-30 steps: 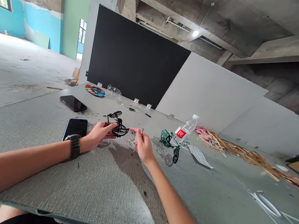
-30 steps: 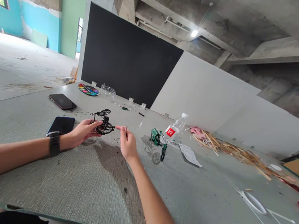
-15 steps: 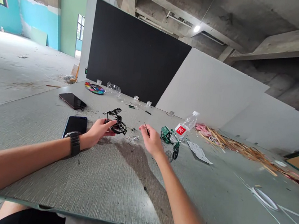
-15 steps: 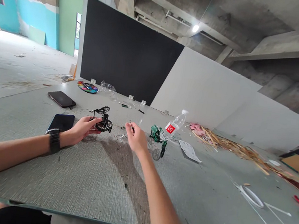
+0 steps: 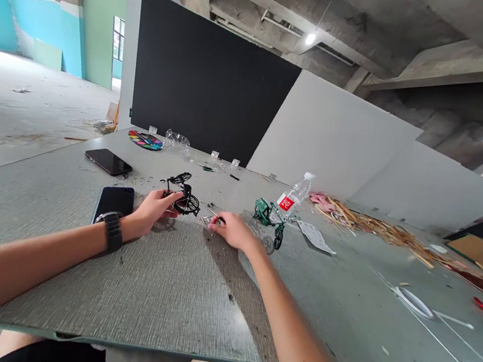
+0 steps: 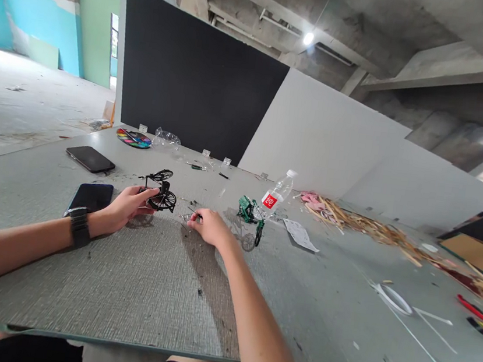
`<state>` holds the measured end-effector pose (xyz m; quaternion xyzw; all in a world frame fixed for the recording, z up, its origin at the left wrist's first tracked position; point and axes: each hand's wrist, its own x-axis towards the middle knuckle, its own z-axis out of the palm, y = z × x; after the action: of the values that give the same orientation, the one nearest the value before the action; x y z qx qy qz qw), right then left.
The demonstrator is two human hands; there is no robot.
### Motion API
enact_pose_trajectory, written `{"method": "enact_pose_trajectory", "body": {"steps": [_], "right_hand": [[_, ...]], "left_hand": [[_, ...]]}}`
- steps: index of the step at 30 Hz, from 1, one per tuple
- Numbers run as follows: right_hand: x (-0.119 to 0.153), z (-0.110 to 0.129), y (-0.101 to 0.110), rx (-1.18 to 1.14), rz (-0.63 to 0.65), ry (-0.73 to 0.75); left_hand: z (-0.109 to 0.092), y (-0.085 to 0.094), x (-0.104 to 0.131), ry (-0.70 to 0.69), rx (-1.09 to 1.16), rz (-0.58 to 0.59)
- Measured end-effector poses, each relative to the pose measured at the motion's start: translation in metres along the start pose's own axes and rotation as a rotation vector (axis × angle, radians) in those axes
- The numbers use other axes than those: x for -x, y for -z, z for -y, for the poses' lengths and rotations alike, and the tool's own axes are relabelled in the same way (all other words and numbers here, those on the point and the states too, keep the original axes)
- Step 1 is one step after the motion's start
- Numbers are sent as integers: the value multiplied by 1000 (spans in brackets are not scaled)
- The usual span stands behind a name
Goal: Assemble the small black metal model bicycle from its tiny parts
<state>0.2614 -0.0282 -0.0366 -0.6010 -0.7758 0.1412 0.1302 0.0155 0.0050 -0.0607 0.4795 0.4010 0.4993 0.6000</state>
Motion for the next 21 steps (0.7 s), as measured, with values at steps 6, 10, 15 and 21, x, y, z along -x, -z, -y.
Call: {"method": "enact_pose_trajectory", "body": {"steps": [6,10,15,21], "right_hand": [[0,0,-1,-11,41,12],[0,6,-1,-12,43,30],[2,10,1,-20,35,30],[3,8,7,0,53,-3]], "left_hand": [[1,1,0,8,-16,3],[-2,-1,2,12,-42,-1],[-3,-1,4,1,-32,4],[-3,-1,5,-1,-54,15]]}}
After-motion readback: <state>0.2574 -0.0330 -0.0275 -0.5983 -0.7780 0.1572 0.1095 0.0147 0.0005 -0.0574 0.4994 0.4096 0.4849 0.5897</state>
